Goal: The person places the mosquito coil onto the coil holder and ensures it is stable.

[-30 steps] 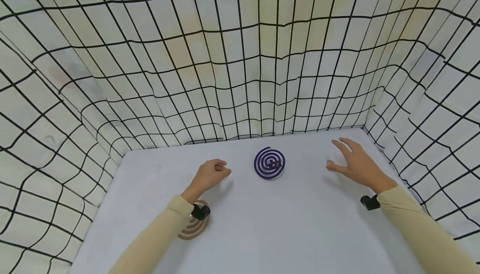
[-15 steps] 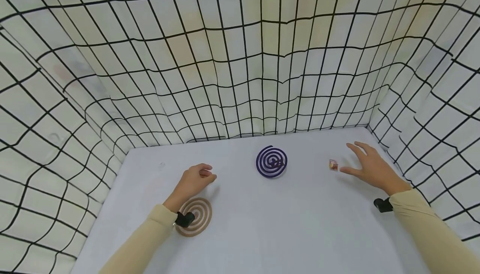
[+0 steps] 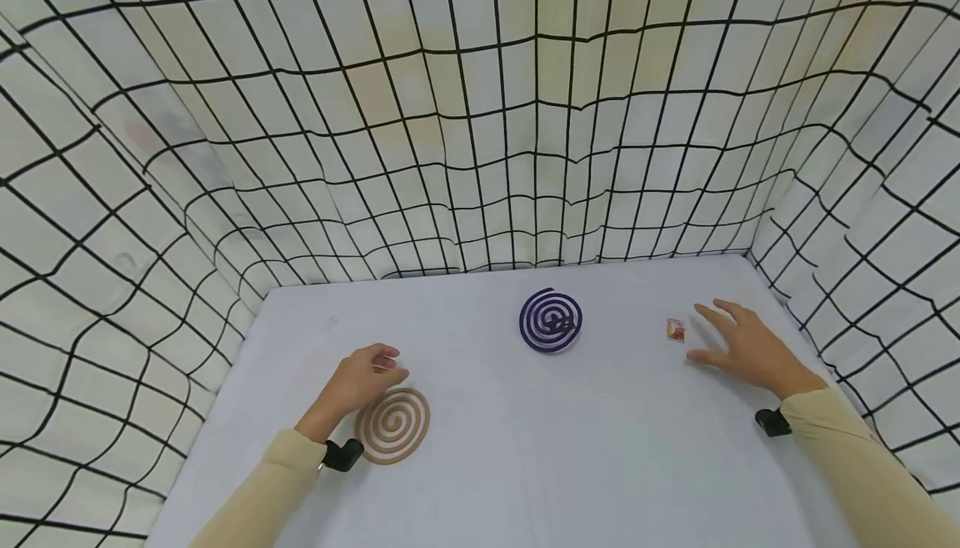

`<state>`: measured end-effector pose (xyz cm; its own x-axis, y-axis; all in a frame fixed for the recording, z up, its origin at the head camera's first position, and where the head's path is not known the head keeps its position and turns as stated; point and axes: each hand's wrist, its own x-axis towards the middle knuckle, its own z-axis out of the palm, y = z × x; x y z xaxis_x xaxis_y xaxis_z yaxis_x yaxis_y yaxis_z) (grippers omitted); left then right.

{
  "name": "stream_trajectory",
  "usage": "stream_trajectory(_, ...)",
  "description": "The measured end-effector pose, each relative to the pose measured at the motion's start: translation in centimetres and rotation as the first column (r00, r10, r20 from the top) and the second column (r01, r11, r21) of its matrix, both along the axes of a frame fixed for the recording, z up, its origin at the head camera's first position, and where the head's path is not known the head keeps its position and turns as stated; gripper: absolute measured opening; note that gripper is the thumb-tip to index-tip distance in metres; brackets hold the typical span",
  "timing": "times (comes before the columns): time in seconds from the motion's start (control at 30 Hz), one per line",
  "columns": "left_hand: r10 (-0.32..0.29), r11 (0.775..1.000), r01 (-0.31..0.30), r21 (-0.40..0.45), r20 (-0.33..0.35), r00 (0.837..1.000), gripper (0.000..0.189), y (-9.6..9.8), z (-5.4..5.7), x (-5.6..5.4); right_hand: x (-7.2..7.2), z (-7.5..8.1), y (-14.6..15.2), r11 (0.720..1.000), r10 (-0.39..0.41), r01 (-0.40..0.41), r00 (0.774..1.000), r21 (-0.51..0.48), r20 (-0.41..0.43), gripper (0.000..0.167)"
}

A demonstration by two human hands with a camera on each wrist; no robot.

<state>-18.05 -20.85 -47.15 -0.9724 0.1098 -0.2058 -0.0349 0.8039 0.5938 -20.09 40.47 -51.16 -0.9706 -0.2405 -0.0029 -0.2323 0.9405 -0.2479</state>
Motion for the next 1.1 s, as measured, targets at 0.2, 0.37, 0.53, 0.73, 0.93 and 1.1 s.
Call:
stream_trajectory(0.2, -0.001, 1.000, 0.000, -0.007, -0.003, 1.000, 0.049, -0.6, -0.9, 0.6, 0.0, -0.8, 0.0, 1.000, 0.015, -0.016, 1.000, 0.024, 0.007, 0.095)
stream_trajectory(0.37, 0.015, 0.999, -0.015, -0.028, -0.013, 1.000, 0.048, -1.1, -1.2, 1.1, -0.1, -1.3, -0.1, 0.999, 0.021, -0.022, 1.000, 0.048, 0.008, 0.093)
stream_trajectory(0.53, 0.024, 0.998, -0.024, -0.053, 0.001, 1.000, 0.052, -1.8, -1.4, 1.2, -0.2, -1.5, -0.4, 0.997, 0.028, -0.029, 1.000, 0.071, 0.007, 0.091)
stream_trajectory(0.73, 0.017, 0.998, -0.017, -0.056, 0.011, 1.000, 0.050, -2.1, -1.7, 1.4, -0.4, -1.4, -0.9, 0.998, 0.047, -0.048, 0.999, 0.046, 0.020, 0.089)
stream_trajectory(0.93, -0.001, 0.999, 0.001, -0.052, 0.003, 1.000, 0.050, -1.9, -2.1, 1.2, -0.8, -1.6, -1.1, 0.996, 0.061, -0.062, 0.998, 0.071, 0.018, 0.087)
stream_trajectory(1.1, 0.004, 0.999, -0.004, -0.053, 0.007, 1.000, 0.049, -1.7, -2.1, 1.3, -0.7, -2.0, -1.1, 0.994, 0.050, -0.053, 0.998, 0.092, 0.029, 0.089)
